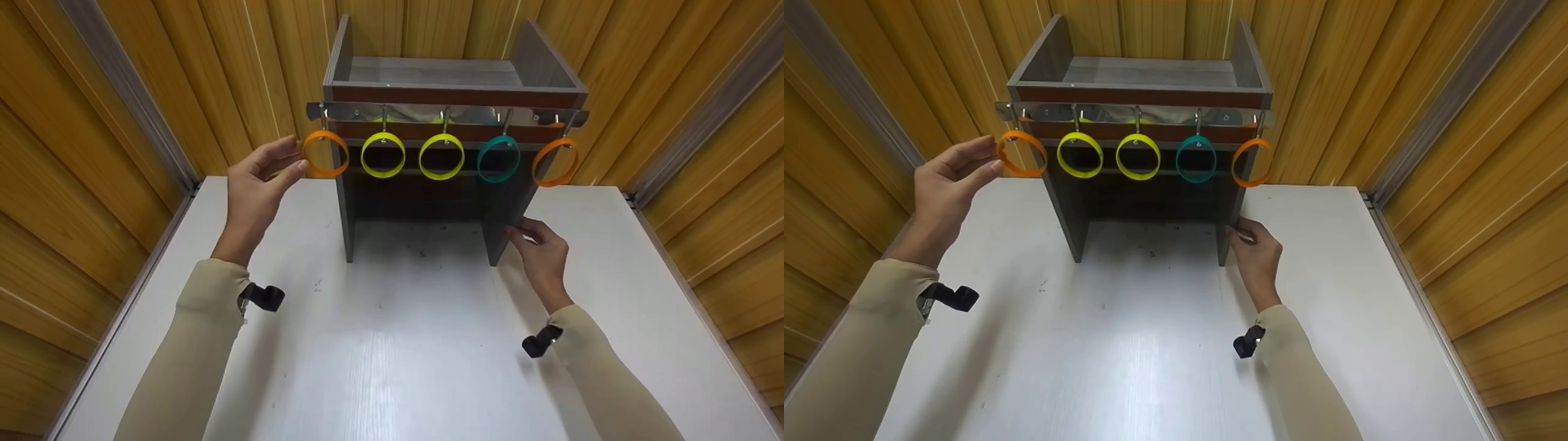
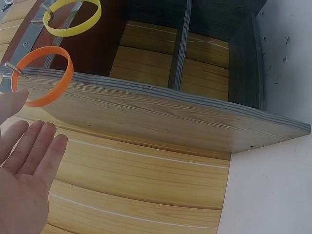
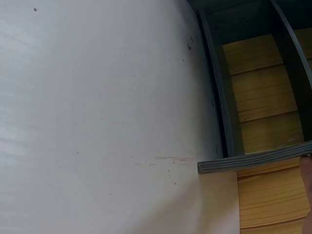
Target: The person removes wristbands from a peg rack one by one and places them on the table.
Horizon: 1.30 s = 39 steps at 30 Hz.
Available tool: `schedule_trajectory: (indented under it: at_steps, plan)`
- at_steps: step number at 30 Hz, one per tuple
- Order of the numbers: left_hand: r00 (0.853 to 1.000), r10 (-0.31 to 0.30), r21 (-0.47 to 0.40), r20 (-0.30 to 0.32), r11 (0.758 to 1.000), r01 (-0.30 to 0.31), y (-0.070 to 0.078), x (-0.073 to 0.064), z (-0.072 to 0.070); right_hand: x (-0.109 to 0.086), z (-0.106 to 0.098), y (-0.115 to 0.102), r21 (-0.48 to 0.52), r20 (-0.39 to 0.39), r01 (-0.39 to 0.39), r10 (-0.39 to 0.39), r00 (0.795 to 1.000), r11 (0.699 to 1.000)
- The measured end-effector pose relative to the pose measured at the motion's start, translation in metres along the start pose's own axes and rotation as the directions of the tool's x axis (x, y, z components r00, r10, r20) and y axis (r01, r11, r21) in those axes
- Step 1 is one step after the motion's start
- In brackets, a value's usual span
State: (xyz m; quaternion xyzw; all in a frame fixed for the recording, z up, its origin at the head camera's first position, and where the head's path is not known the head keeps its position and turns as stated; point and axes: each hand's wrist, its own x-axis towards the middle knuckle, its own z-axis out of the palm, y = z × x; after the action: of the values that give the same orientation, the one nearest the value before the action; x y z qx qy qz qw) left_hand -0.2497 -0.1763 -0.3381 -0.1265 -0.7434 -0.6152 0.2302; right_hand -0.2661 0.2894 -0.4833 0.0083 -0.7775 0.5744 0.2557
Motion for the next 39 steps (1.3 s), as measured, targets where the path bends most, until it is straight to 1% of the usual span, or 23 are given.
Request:
schedule_trajectory:
  at_steps: [10, 16, 19, 22, 24, 27, 32, 39]
  plan:
    - [1.0, -0.004, -0.004, -0.012, 1.0, 0.004, 0.001, 0.001, 0.006, -0.003, 0.002, -0.004, -0.042, -0.028, -0.024, 0.023, 0.999, 0.999]
    - [1.0, -0.002, -0.058, -0.023, 0.998, 0.0, 0.001, 0.001, 0.008, -0.005, 0.008, -0.007, -0.053, -0.038, -0.031, 0.029, 0.999, 0.998]
    - [0.999, 0.002, -0.092, -0.033, 0.996, -0.005, 0.004, 0.0, 0.007, -0.01, 0.01, -0.02, -0.046, -0.034, -0.041, 0.039, 0.999, 0.998]
    - [0.999, 0.011, -0.112, -0.052, 0.994, -0.017, 0.008, 0.0, 0.006, -0.014, 0.011, -0.033, -0.049, -0.025, -0.049, 0.048, 0.999, 0.998]
    - [0.998, 0.022, -0.122, -0.064, 0.992, -0.03, 0.013, 0.0, 0.005, -0.015, 0.011, -0.037, -0.05, -0.022, -0.05, 0.049, 0.999, 0.998]
    - [0.996, 0.042, -0.124, -0.079, 0.991, -0.052, 0.02, 0.0, 0.004, -0.015, 0.012, -0.036, -0.047, -0.031, -0.044, 0.042, 0.999, 0.998]
    - [0.994, 0.07, -0.159, -0.084, 0.984, -0.083, 0.031, 0.0, 0.004, -0.018, 0.013, -0.045, -0.016, -0.041, -0.05, 0.049, 0.998, 0.999]
    - [0.987, 0.117, -0.208, -0.113, 0.968, -0.139, 0.046, -0.007, -0.003, -0.019, 0.013, -0.046, -0.017, -0.045, -0.026, 0.025, 0.999, 1.0]
